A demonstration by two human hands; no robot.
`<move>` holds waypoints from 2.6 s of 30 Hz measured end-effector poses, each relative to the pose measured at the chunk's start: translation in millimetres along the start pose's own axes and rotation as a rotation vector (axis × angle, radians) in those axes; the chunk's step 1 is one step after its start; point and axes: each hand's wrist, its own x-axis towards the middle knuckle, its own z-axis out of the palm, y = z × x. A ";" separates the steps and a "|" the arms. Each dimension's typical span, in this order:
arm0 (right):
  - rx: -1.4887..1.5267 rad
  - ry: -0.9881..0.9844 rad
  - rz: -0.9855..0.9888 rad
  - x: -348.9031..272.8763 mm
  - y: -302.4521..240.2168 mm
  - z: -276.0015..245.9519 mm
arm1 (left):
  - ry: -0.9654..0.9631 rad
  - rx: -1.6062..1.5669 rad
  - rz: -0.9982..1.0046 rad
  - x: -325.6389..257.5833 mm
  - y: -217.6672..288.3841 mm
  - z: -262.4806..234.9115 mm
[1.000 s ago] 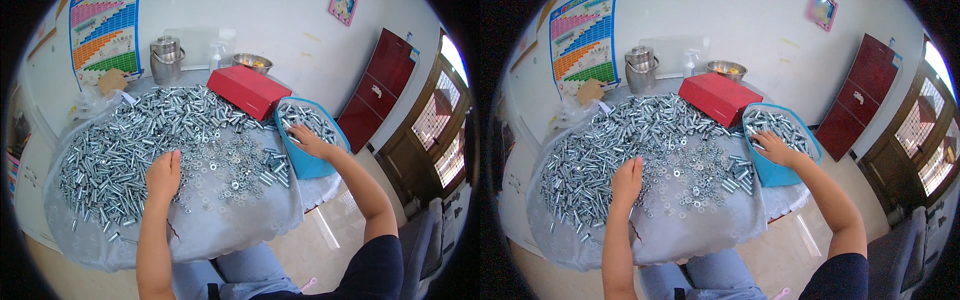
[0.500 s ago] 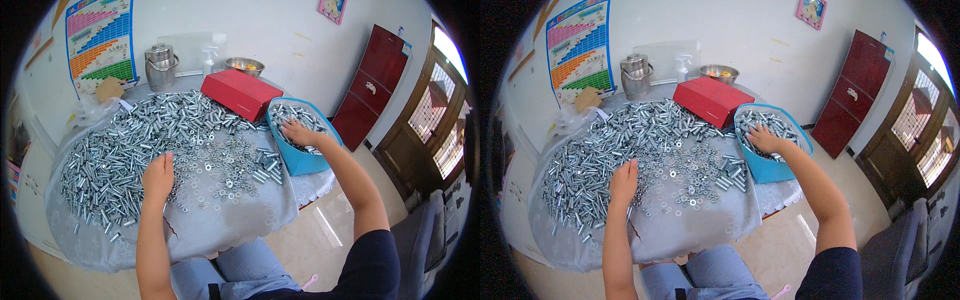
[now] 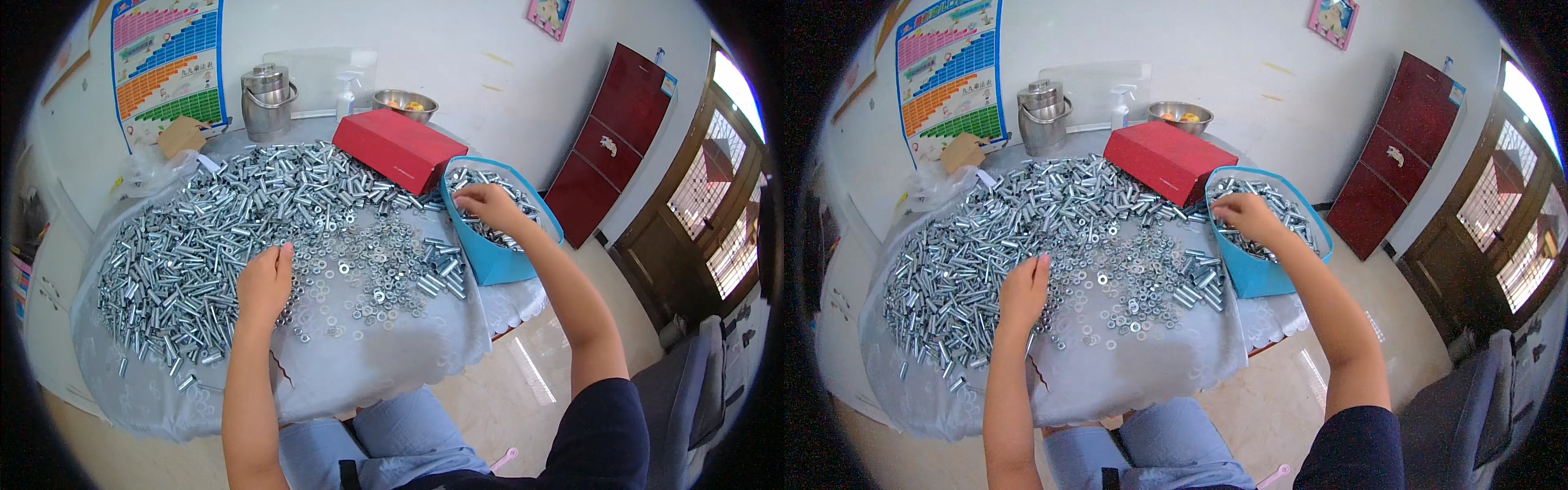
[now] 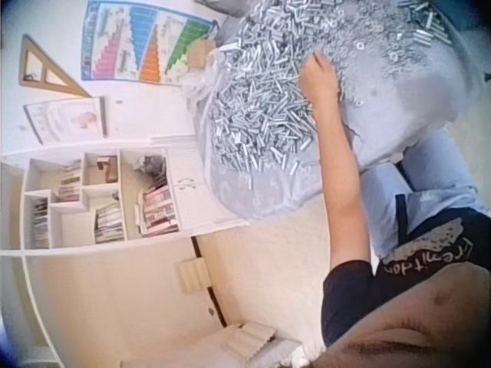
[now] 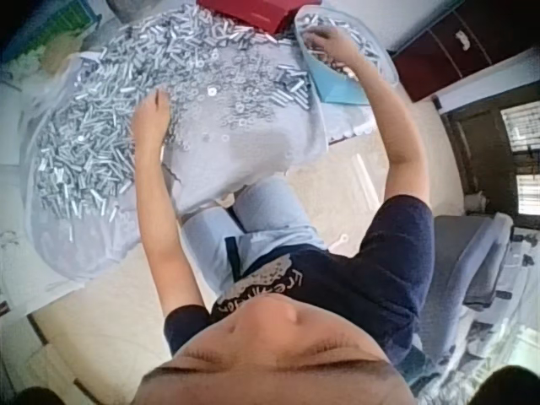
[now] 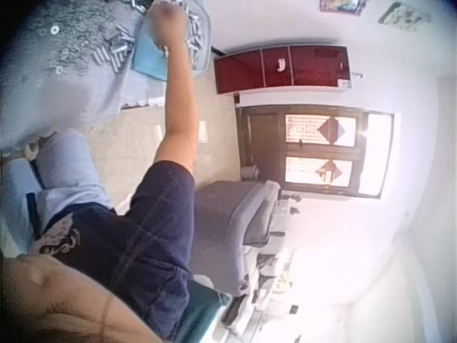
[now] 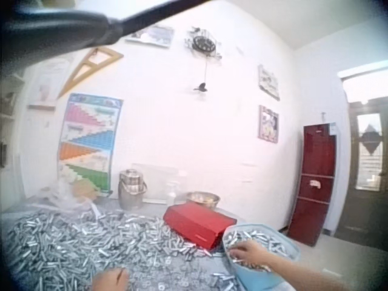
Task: The person sits at a table covered with a large pile of metal bolts and washers. They repeatedly pick up a bolt and a washer, thread the washer onto the bolt, and place the assembled unit into a blue container on the right. The process is continuous and repetitive throughout the clip.
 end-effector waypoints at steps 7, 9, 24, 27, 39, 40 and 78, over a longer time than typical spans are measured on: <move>0.016 -0.019 -0.089 -2.9 29.7 -23.2 | 0.014 0.007 0.036 -0.1 -0.7 4.6; -0.031 -0.158 -0.010 -7.6 34.3 -24.4 | 0.015 0.004 0.034 -0.1 -0.7 4.4; -0.530 -0.169 -0.263 -59.1 -21.3 78.2 | -0.022 -0.032 -0.013 0.8 -5.1 3.3; -0.518 -0.018 -0.176 -56.5 -8.2 100.0 | -0.005 -0.020 -0.020 1.2 -6.9 2.2; -0.443 0.114 -0.132 -49.9 -9.5 124.4 | 0.009 -0.029 0.000 2.0 -11.3 0.1; -0.412 0.131 -0.137 -48.9 -10.0 126.3 | 0.037 -0.035 0.003 2.5 -11.7 0.5; 0.424 0.027 -0.388 -13.3 -111.3 186.9 | 0.050 0.171 -0.142 7.5 -51.4 -3.5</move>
